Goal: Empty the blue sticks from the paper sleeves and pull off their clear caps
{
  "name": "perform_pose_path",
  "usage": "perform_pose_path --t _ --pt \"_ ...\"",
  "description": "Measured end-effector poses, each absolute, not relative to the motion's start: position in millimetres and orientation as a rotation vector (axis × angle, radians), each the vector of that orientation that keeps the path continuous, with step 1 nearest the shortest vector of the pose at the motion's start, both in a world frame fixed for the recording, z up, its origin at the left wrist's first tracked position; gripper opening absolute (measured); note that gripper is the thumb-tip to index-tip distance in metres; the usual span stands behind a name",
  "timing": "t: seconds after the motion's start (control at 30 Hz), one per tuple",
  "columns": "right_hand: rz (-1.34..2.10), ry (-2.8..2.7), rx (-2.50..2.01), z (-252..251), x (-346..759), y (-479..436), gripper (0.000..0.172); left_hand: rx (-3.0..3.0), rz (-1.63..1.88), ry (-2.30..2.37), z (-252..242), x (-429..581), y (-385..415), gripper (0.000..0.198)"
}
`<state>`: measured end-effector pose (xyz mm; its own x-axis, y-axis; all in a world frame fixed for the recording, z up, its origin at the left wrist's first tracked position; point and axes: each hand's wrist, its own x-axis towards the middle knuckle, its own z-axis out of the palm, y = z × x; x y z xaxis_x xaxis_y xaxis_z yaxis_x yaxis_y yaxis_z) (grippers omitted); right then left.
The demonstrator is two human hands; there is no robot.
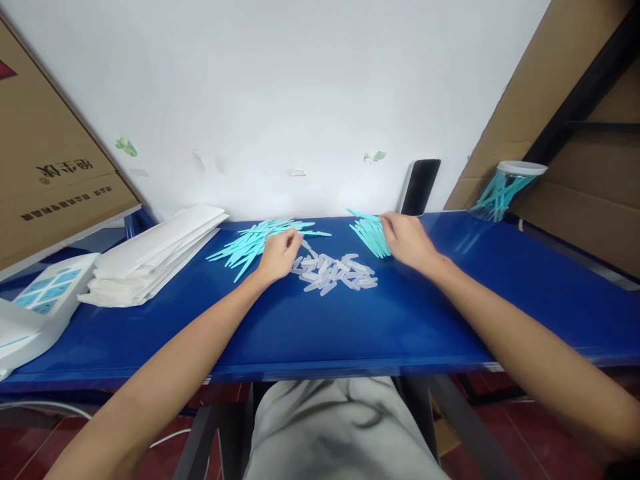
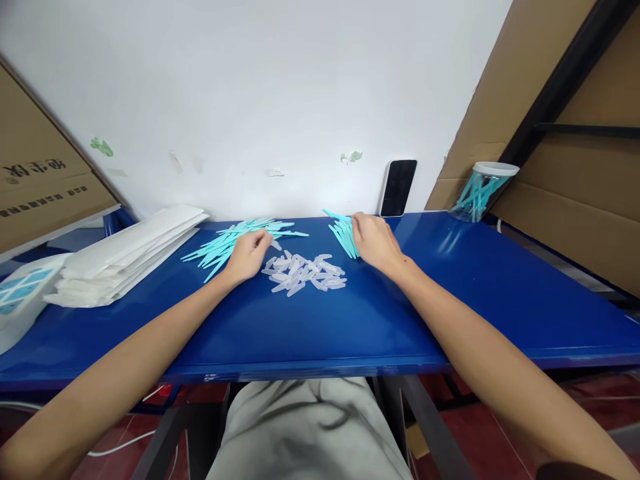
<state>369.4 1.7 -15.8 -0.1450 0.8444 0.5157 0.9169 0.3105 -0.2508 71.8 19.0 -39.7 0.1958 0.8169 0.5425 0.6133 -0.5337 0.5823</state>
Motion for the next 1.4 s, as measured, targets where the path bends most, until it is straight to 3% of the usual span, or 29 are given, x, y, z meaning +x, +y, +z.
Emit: perform_pose_path --t 0.23,0.47,0.63,0.93,1.13,1.4 --pt "-0.263 -1.938 -1.953 -14.6 399.0 17.1 0.042 2.621 0.754 1.600 -40.6 70.9 20.4 0.042" --pt "-0.051 -2.014 -2.199 -17.5 400.0 16.5 0.036 2.572 0.764 1.695 -40.7 63.2 25.8 0.033" --pt "0.024 -2.109 -2.183 -22.3 396.2 20.5 0.036 2.573 0.850 1.745 -45.0 52.9 34.9 0.036" --pt "0.004 -2.210 -2.176 -18.5 394.9 16.3 0.036 2.743 0.599 1.715 -47.9 44.5 41.3 0.056" --pt "-0.108 -2.079 -2.084 -11.3 384.0 5.9 0.039 2.700 0.396 1.758 -47.8 45.2 42.3 0.048" --pt "-0.071 -2.146 -1.753 -6.6 361.1 -6.6 0.039 2.807 0.555 1.662 -42.2 49.9 40.4 0.032"
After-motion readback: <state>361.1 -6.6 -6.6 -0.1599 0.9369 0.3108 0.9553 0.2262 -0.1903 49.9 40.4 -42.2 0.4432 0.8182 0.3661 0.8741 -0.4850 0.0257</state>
